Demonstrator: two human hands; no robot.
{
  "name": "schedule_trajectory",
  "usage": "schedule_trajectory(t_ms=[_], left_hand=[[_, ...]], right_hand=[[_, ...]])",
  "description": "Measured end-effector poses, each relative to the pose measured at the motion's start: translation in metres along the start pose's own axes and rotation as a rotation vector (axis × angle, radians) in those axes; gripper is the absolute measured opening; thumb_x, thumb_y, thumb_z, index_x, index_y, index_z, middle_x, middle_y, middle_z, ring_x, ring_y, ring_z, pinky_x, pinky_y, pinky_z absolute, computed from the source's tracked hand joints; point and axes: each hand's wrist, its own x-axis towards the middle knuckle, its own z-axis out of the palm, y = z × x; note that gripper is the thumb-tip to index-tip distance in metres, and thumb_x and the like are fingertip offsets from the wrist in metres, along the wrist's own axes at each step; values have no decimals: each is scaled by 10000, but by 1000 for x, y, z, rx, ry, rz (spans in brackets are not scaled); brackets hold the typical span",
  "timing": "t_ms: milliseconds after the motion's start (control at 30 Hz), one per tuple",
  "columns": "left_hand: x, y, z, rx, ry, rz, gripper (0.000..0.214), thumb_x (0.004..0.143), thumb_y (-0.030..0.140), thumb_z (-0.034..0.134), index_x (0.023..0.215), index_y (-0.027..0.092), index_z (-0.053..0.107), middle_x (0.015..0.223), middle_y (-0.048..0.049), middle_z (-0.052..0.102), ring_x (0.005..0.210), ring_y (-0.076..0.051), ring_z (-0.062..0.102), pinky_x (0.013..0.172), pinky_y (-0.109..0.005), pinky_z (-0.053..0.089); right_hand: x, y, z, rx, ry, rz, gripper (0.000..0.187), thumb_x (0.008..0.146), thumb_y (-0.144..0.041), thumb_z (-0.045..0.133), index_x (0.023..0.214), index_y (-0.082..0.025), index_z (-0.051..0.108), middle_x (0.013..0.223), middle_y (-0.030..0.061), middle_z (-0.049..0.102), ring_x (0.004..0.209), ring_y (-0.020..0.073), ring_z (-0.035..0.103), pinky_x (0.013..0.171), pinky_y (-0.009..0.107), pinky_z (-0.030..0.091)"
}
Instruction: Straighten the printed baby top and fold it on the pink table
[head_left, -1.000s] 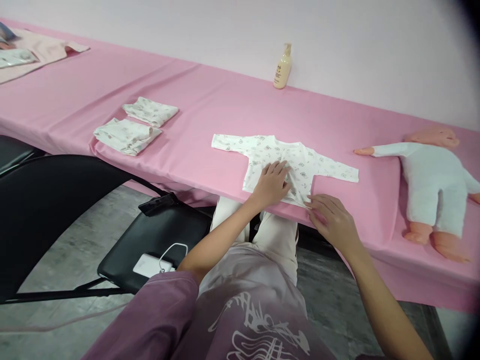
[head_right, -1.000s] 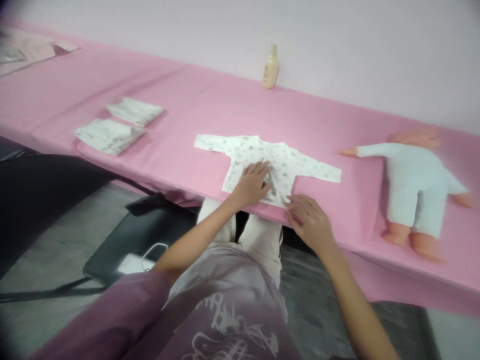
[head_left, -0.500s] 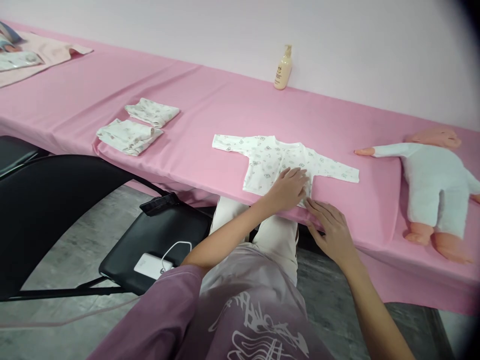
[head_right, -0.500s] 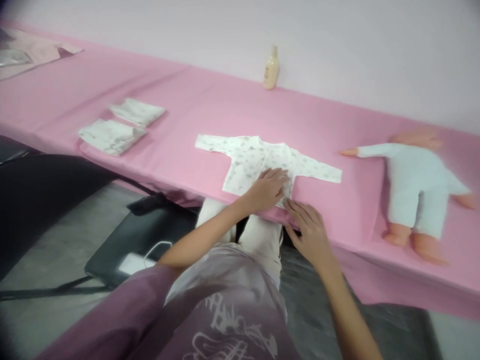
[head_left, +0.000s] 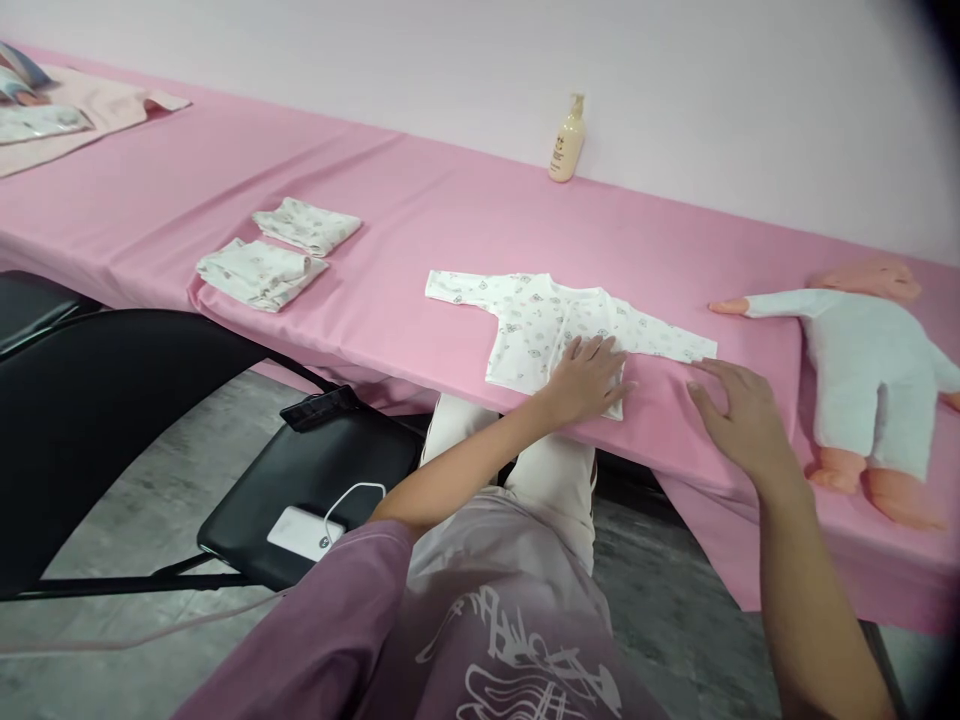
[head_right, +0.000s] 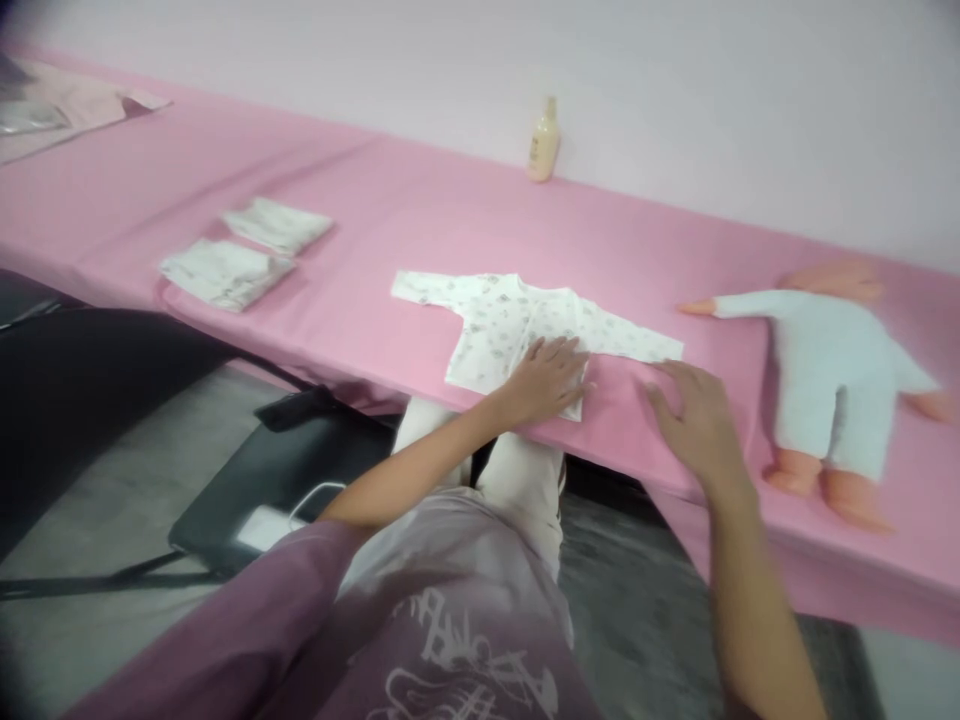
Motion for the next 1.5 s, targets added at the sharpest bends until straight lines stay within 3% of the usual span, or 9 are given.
schedule_trajectory(t_ms=[167,300,467,600,800,1033,1133,1267,1500], left_hand=[[1,0,9,-7,-13,-32,733,1203,611,403,1808,197,430,1900,-125,307,1774,-393,262,1463,-623,204],[0,-2,10,-19,-20,-45,740,1187,608,438,1805,202,429,1900,-122,309,1775,-413,247,1463,-629,193],[14,4,-4,-24,-28,-43,659,1125,563,579,1638,151,594,1761,-188,521,1653,-432,433,1431,-628,258],[43,12,-10,-67,63,-58,584,1180,556,471,1537,122,632,1546,-223,662,1486,-396,570,1417,-597,282],[94,2,4,-51,-74,-104,666,1193,525,397,1645,64,561,1764,-247,490,1668,-425,401,1446,-640,216],[115,-22,22,-94,-131,-135,773,1122,639,512,1780,233,480,1921,-94,259,1766,-511,175,1405,-802,137],[118,-27,23,-78,-90,-128,875,1083,723,549,1778,195,484,1920,-139,244,1763,-489,220,1431,-741,146],[120,-37,25,-54,12,-111,829,1159,619,350,1786,83,432,1879,-191,337,1755,-391,298,1480,-587,138],[121,-46,33,-160,-28,-179,865,1120,635,395,1834,149,355,1919,-114,260,1804,-399,137,1492,-606,70]], right_hand=[[32,35,14,-71,-154,193,730,1159,-631,422,1665,-126,569,1707,210,578,1616,359,498,1401,478,321],[39,50,28,-98,-262,229,842,1160,-689,441,1759,-98,463,1829,232,406,1710,377,363,1423,512,258],[46,68,34,-84,-122,170,597,1168,-590,526,1565,-169,678,1642,223,621,1555,359,521,1323,488,350],[61,72,35,-90,-16,147,424,1158,-449,565,1413,-155,732,1444,232,718,1351,332,602,1232,476,388],[92,72,32,-76,-70,320,550,1081,-450,699,1451,-46,751,1151,222,767,1025,286,612,1043,454,449],[104,70,23,119,-70,430,522,1005,-402,814,1410,-74,779,1288,214,791,963,220,648,960,393,475],[106,71,18,111,-138,480,448,1003,-464,817,1266,-103,800,1201,201,798,963,238,662,934,408,464],[109,74,10,55,-233,518,443,975,-558,828,1108,-140,769,1110,206,789,920,254,655,898,439,458],[107,82,-9,132,-277,575,506,937,-645,876,992,-166,724,996,163,798,824,208,660,831,428,486]])
